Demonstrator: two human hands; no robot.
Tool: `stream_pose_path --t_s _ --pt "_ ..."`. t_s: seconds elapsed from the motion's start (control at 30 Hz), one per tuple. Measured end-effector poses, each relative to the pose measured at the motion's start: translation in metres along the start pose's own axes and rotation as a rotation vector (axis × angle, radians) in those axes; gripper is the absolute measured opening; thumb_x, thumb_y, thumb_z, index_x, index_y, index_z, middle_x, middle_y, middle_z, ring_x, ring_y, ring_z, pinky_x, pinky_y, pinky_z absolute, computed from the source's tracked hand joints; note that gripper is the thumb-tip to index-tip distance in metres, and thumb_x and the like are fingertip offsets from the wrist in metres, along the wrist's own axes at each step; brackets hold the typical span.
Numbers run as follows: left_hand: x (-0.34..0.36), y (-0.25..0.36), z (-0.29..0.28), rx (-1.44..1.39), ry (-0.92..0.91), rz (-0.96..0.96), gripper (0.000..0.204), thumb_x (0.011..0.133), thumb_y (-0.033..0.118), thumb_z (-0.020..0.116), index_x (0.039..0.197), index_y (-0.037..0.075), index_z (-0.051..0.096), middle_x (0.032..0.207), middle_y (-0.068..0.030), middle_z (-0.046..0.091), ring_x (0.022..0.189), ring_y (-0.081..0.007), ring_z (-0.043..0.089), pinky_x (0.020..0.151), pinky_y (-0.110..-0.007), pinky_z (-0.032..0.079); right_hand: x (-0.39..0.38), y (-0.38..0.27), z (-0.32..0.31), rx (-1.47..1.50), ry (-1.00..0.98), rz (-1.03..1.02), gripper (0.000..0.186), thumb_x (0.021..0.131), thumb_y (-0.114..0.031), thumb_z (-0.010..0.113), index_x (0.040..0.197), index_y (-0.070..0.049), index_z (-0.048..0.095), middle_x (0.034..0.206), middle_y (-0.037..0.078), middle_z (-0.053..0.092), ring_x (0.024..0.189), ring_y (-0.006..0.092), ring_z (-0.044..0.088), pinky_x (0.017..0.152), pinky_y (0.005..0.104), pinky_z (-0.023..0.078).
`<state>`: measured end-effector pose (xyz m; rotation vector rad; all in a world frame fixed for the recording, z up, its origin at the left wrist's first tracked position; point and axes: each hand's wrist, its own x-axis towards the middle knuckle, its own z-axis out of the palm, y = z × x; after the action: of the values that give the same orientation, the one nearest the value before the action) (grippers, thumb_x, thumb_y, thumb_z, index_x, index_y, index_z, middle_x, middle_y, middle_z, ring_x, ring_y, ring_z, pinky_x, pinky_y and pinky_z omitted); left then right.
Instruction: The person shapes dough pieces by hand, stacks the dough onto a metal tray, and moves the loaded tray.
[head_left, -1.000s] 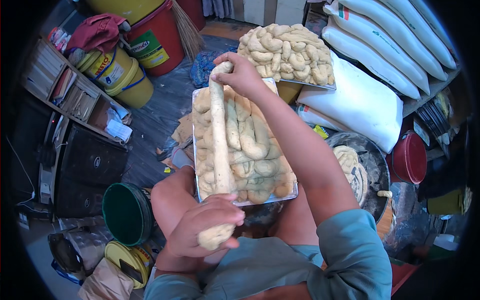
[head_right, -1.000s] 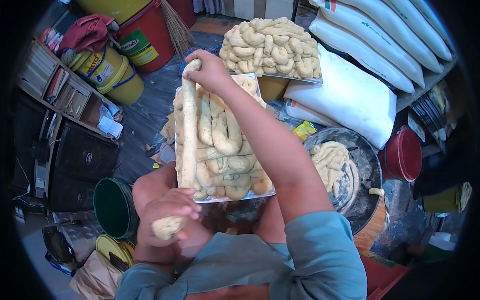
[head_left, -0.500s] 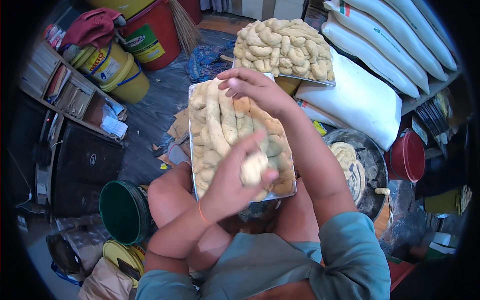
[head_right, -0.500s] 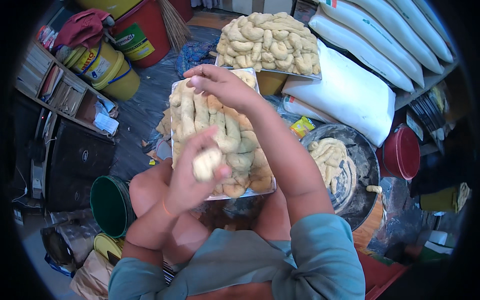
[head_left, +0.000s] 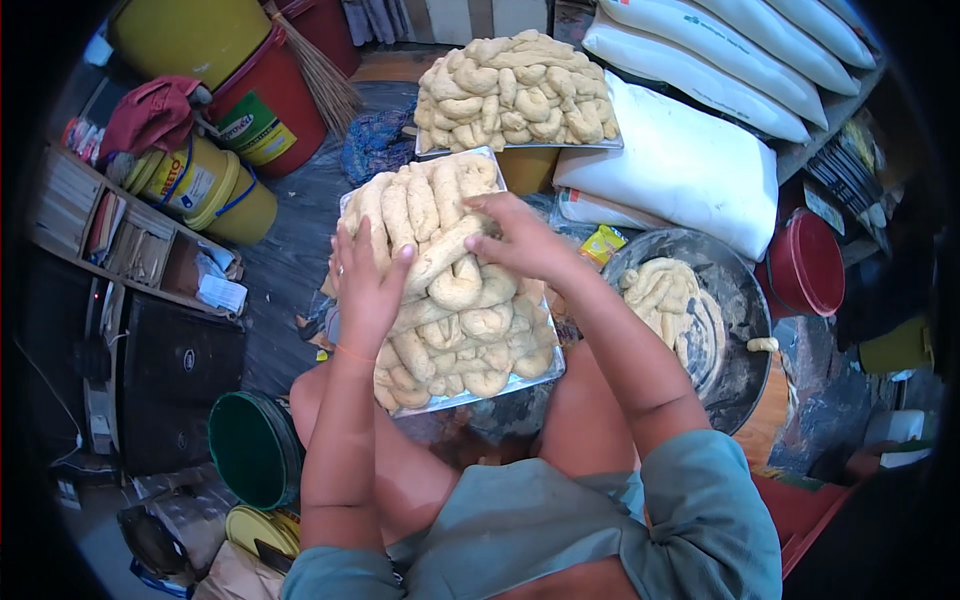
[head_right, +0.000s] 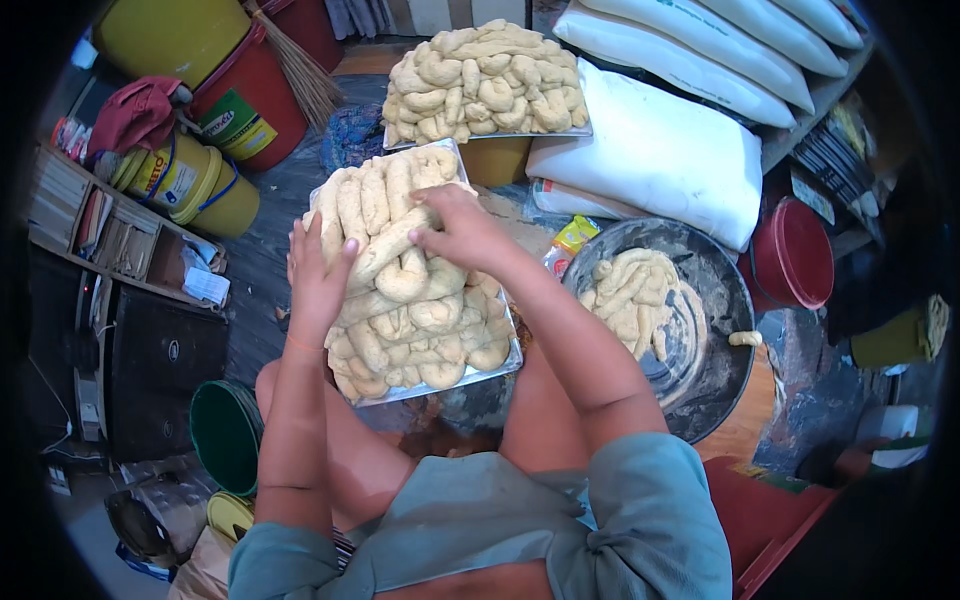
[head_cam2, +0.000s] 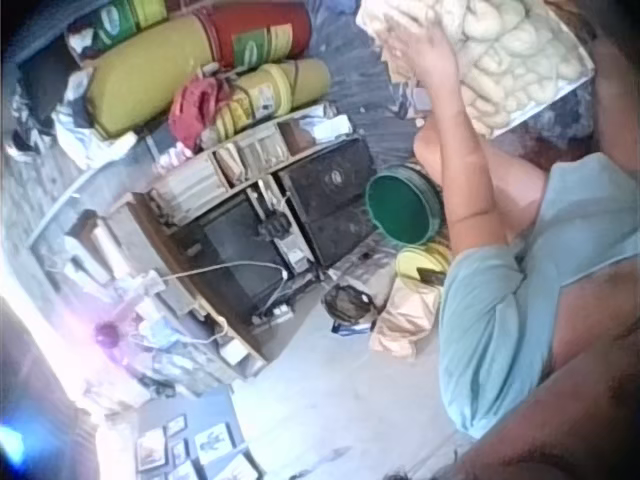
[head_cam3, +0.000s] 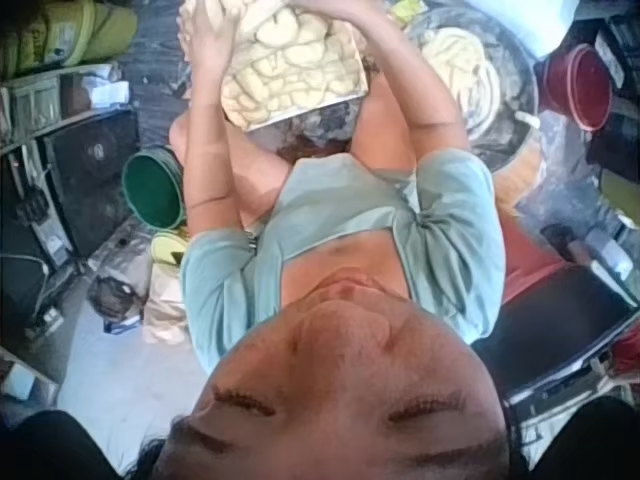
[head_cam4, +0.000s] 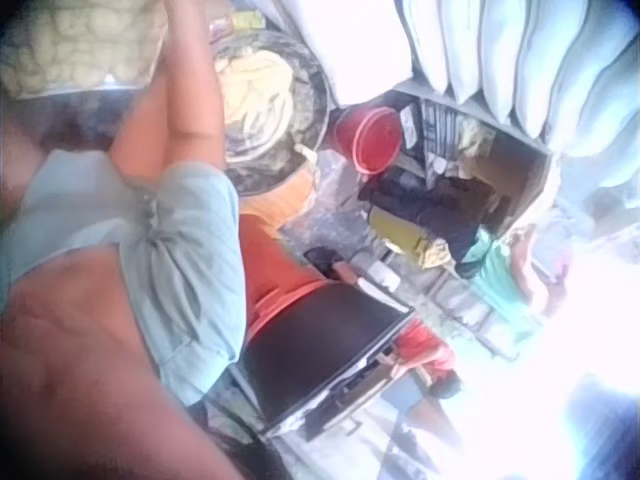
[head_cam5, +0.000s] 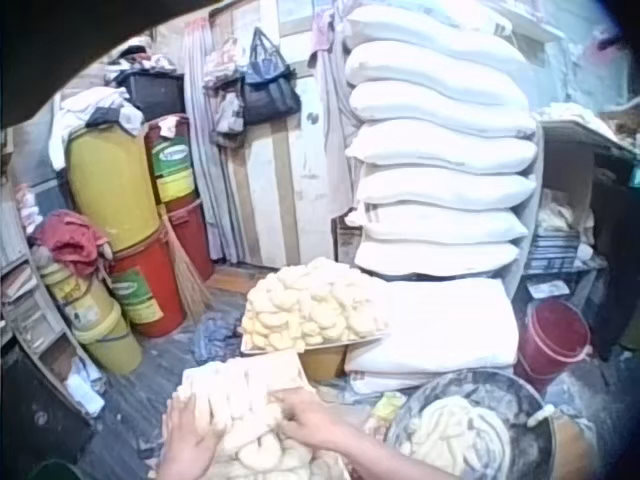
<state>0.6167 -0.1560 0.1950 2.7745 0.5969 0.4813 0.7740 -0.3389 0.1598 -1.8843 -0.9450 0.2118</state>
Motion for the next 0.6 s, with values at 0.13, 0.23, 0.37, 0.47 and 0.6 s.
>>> stream_pose_path --t_s 0.13,0.23,0.37,0.47,0.6 --pt "-0.012 -0.016 0.022 -0.344 -0.146 -0.037 0.068 0.095 0.044 0.054 0.144 -0.002 0.038 0.151 -0.0329 0.025 0.140 -0.0450 0.026 0.115 -0.043 0.022 0.000 -0.003 0.000 -0.008 0.034 -0.065 0.036 0.082 -0.017 0.071 0.116 -0.008 0.064 0.117 0.013 0.059 0.106 0.0306 0.059 0.092 0.0371 0.047" --pt "-0.009 -0.019 0.014 -0.412 -0.068 0.036 0.061 0.094 0.037 0.058 0.138 -0.003 0.045 0.143 -0.0314 0.038 0.132 -0.0420 0.039 0.111 -0.043 0.029 0.007 0.001 0.011 -0.002 0.090 -0.126 0.031 0.084 -0.008 0.064 0.114 -0.007 0.064 0.115 0.015 0.061 0.109 0.0332 0.058 0.094 0.0402 0.046" --pt "0.024 -0.018 -0.003 -0.390 -0.037 -0.197 0.064 0.096 0.039 0.056 0.141 -0.003 0.040 0.145 -0.0301 0.035 0.134 -0.0403 0.037 0.111 -0.042 0.029 -0.001 -0.021 0.012 -0.178 0.185 -0.145 0.035 0.092 -0.020 0.057 0.124 -0.006 0.059 0.129 0.018 0.056 0.121 0.0360 0.051 0.106 0.0425 0.038" --pt "0.040 -0.032 0.022 -0.362 0.121 -0.014 0.066 0.098 0.043 0.048 0.144 -0.003 0.035 0.151 -0.0305 0.026 0.142 -0.0394 0.025 0.115 -0.042 0.022 -0.003 -0.044 0.029 -0.221 0.249 -0.323 0.052 0.094 -0.032 0.054 0.137 -0.004 0.047 0.143 0.022 0.043 0.134 0.0361 0.039 0.114 0.0461 0.027" --pt "0.033 -0.014 0.044 -0.167 -0.140 0.092 0.066 0.101 0.043 0.041 0.147 -0.003 0.030 0.155 -0.0295 0.017 0.146 -0.0396 0.011 0.118 -0.044 0.010 -0.013 -0.024 0.052 -0.433 -0.022 -0.234 0.069 0.097 -0.048 0.044 0.149 -0.007 0.029 0.153 0.020 0.028 0.146 0.0331 0.019 0.118 0.0525 0.011"
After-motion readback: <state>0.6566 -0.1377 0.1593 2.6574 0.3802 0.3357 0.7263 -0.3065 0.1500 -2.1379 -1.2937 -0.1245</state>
